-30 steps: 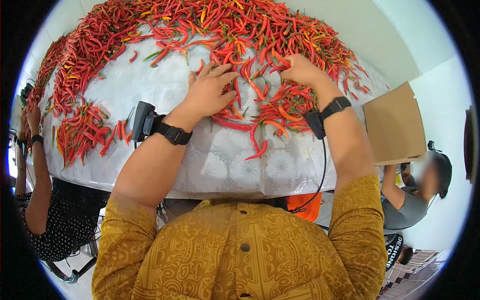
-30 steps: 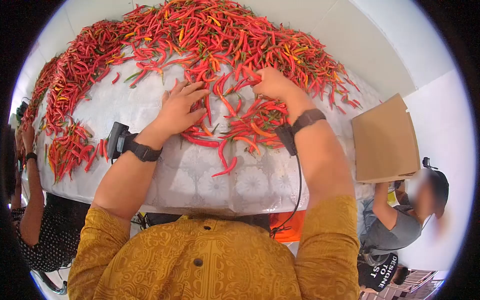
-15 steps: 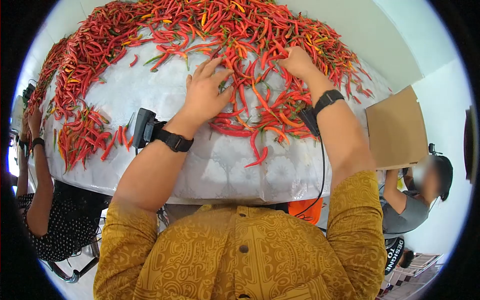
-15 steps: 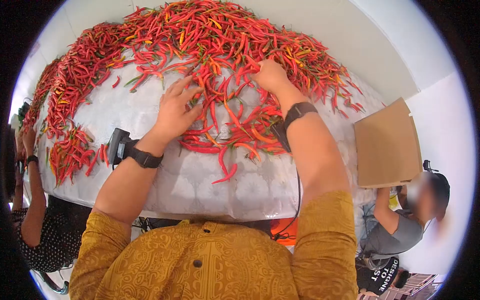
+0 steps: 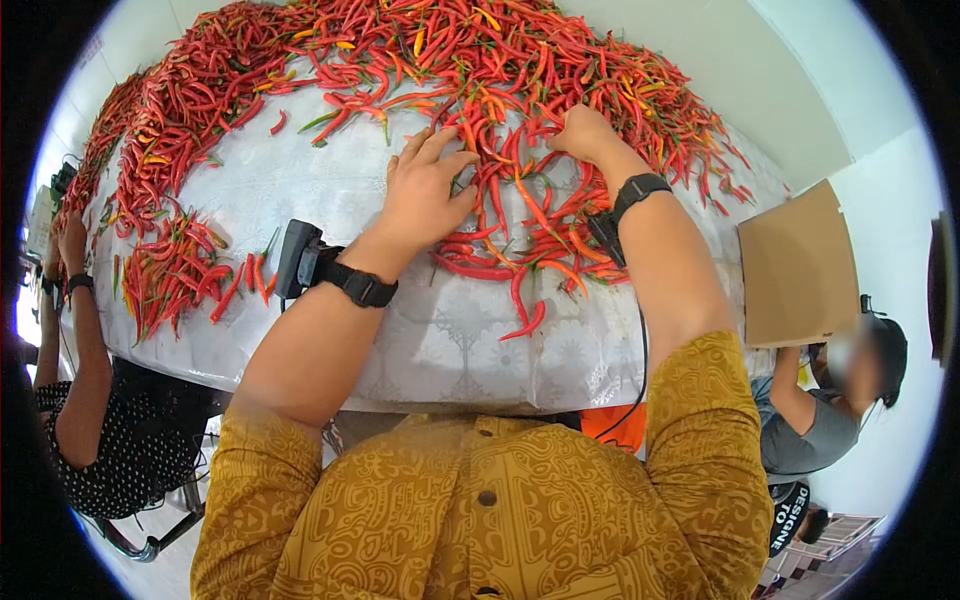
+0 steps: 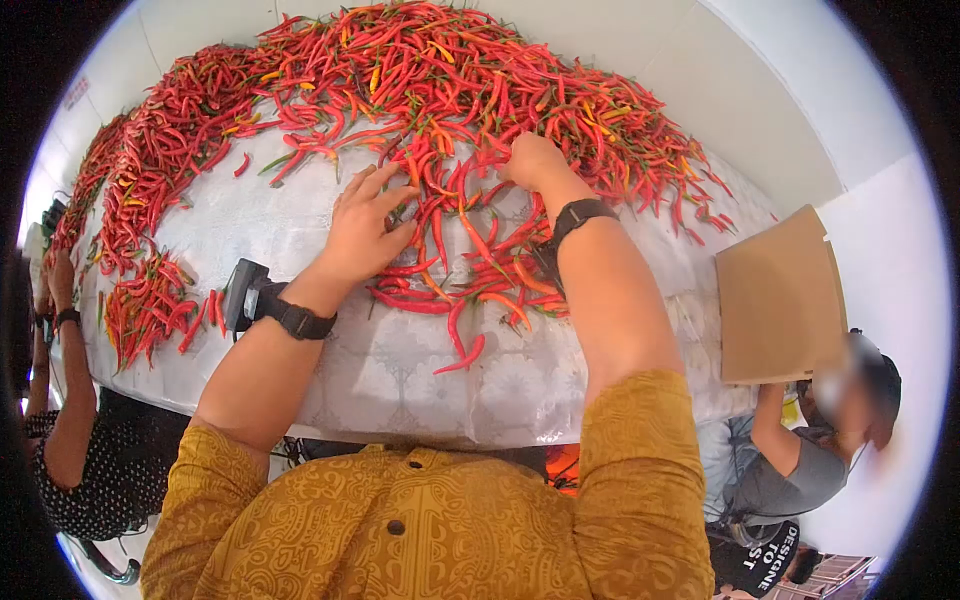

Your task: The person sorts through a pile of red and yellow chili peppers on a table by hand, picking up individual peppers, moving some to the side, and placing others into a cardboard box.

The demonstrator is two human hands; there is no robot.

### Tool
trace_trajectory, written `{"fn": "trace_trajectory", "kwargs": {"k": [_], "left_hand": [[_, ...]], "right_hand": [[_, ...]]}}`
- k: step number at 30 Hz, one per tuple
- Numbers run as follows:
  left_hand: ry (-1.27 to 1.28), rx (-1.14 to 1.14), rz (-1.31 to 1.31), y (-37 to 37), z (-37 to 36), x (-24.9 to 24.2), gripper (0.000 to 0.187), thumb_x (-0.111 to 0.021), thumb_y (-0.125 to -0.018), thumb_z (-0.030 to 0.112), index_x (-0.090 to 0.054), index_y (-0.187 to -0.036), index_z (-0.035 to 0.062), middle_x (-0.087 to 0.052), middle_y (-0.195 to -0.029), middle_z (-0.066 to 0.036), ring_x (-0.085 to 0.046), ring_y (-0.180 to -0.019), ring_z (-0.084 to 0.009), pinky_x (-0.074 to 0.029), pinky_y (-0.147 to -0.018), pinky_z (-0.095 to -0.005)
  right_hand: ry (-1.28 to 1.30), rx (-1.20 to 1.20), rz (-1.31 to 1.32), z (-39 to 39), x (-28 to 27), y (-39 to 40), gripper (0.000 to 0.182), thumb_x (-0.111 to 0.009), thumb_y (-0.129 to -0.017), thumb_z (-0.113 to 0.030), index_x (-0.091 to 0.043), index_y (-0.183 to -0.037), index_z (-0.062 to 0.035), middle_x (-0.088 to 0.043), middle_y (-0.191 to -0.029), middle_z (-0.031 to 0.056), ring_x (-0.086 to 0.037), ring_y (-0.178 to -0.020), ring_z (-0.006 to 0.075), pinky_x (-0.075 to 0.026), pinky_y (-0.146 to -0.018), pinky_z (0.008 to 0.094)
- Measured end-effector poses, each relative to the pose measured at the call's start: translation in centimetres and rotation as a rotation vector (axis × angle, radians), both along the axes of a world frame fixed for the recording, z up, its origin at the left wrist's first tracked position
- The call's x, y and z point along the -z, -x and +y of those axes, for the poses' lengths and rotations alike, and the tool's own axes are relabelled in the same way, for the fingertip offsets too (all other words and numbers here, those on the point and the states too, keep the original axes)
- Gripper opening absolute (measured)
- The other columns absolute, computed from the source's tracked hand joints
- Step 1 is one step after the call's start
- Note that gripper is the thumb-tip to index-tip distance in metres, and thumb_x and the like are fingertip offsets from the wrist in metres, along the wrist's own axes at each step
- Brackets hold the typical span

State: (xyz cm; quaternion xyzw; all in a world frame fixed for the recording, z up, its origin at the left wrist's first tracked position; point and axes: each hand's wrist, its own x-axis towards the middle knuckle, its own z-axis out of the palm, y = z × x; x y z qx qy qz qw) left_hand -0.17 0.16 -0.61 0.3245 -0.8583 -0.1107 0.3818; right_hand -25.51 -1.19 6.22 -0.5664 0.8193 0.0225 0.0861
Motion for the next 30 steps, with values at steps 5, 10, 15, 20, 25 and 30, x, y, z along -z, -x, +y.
{"fn": "trace_trajectory", "kwargs": {"k": [5,10,15,20,25,30], "left_hand": [[-0.126,0.008,-0.114,-0.1,0.5,-0.5,0.037,-0.064,-0.073,0.026,-0.062,-0.109,0.0189,-0.048,-0.13,-0.003,-0.036,-0.126,-0.0329,-0.03,-0.092,-0.0647],[-0.143,0.109,-0.169,-0.3,0.9,-1.1,0.033,-0.062,-0.075,0.025,-0.062,-0.108,0.0189,-0.051,-0.127,-0.002,-0.038,-0.125,-0.0312,-0.03,-0.091,-0.0648],[-0.158,0.199,-0.03,-0.2,-0.1,-0.3,0.029,-0.062,-0.075,0.022,-0.064,-0.103,0.0161,-0.057,-0.118,-0.004,-0.046,-0.118,-0.0291,-0.032,-0.089,-0.0616],[-0.106,0.188,0.106,0.0,-0.7,0.3,0.026,-0.064,-0.073,0.02,-0.065,-0.098,0.0122,-0.06,-0.112,-0.008,-0.051,-0.11,-0.0278,-0.039,-0.089,-0.0495],[-0.073,0.175,0.073,0.0,-0.8,0.6,0.027,-0.065,-0.072,0.02,-0.065,-0.098,0.0116,-0.059,-0.114,-0.01,-0.051,-0.11,-0.0288,-0.04,-0.09,-0.0445],[-0.08,0.161,0.023,0.0,-0.8,0.6,0.028,-0.065,-0.071,0.019,-0.065,-0.098,0.0114,-0.058,-0.116,-0.012,-0.051,-0.111,-0.0297,-0.039,-0.092,-0.0434]], "right_hand": [[0.132,-0.065,-0.577,3.4,-2.0,-0.1,0.027,-0.07,-0.072,-0.02,-0.063,-0.091,-0.0015,-0.06,-0.073,0.0066,-0.057,-0.069,0.0173,-0.045,-0.066,0.0326],[0.228,-0.038,-0.932,6.3,-3.5,1.2,0.024,-0.069,-0.077,-0.012,-0.059,-0.095,-0.0008,-0.061,-0.074,0.0041,-0.053,-0.058,0.0085,-0.041,-0.052,0.023],[0.362,0.028,-1.195,10.6,-4.8,1.9,0.018,-0.063,-0.081,-0.009,-0.057,-0.096,-0.0018,-0.062,-0.079,0.0054,-0.047,-0.05,0.0062,-0.035,-0.044,0.0192],[0.548,0.115,-1.436,17.1,-5.5,4.2,0.018,-0.061,-0.079,-0.004,-0.056,-0.097,-0.0021,-0.051,-0.068,0.0,-0.043,-0.051,0.0067,-0.032,-0.045,0.0228],[0.765,0.309,-1.251,27.2,-5.5,6.1,0.02,-0.059,-0.075,0.0,-0.054,-0.093,-0.0037,-0.054,-0.074,0.004,-0.049,-0.058,0.0107,-0.036,-0.047,0.022],[0.558,0.482,-1.081,38.1,-2.7,9.0,0.022,-0.06,-0.069,0.002,-0.054,-0.089,-0.0037,-0.058,-0.075,0.0062,-0.052,-0.06,0.0129,-0.041,-0.05,0.0233]]}}
